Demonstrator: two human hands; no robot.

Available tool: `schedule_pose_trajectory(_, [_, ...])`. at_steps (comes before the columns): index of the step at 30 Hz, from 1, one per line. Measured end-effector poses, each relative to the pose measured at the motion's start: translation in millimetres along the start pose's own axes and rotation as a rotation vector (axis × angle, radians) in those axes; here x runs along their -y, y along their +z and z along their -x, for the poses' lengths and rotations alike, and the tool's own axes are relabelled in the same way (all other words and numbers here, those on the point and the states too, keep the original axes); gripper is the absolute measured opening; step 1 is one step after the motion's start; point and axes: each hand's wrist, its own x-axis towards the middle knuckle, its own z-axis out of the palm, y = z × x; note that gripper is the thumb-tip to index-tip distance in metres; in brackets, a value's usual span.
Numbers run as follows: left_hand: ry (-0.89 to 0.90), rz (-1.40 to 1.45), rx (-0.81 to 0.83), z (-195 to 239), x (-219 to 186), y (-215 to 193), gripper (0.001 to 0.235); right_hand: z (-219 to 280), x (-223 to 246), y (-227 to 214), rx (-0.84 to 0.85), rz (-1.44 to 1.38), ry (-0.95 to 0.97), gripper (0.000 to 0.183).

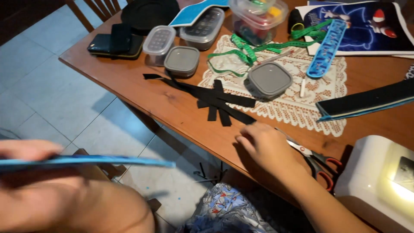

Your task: The person uses a lighter to melt and seal the cut ends of black nylon straps to prevent fraying. They then place the sealed straps on the table and handle a plastic buckle, preparing to attach it to the straps.

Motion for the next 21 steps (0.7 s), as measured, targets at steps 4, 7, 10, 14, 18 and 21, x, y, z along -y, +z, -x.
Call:
schedule_pose_trajectory(4, [0.012, 0.197, 0.631, 36, 16, -21, 0.047, -51, 15, 35, 0.017, 0.190, -0.068, 0.035])
schedule_pose_trajectory(7, [-0.628, 0.239, 0.719, 57, 40, -16, 0.028, -76, 23, 51, -0.126, 0.266, -0.188, 0.029])
schedule_pose_trajectory(10, [-0.808, 0.203, 0.841, 74, 65, -18, 0.028, -84, 36, 59, -0.027, 0.285, -0.168, 0.055])
schedule_pose_trajectory(14, [-0.941, 0.026, 0.937, 82, 80, -15, 0.031, -55, 41, 69, -0.023, 0.400, -0.282, 0.066])
schedule_pose_trajectory(18, [-0.968, 0.177, 1.056, 93, 106, -7, 0.019, -7, 38, 74, -0.153, 0.401, -0.385, 0.056])
schedule_pose_trajectory(21, [-1.073, 0.186, 1.144, 108, 136, 4, 0.024, -1, 32, 78, -0.226, 0.362, -0.365, 0.041])
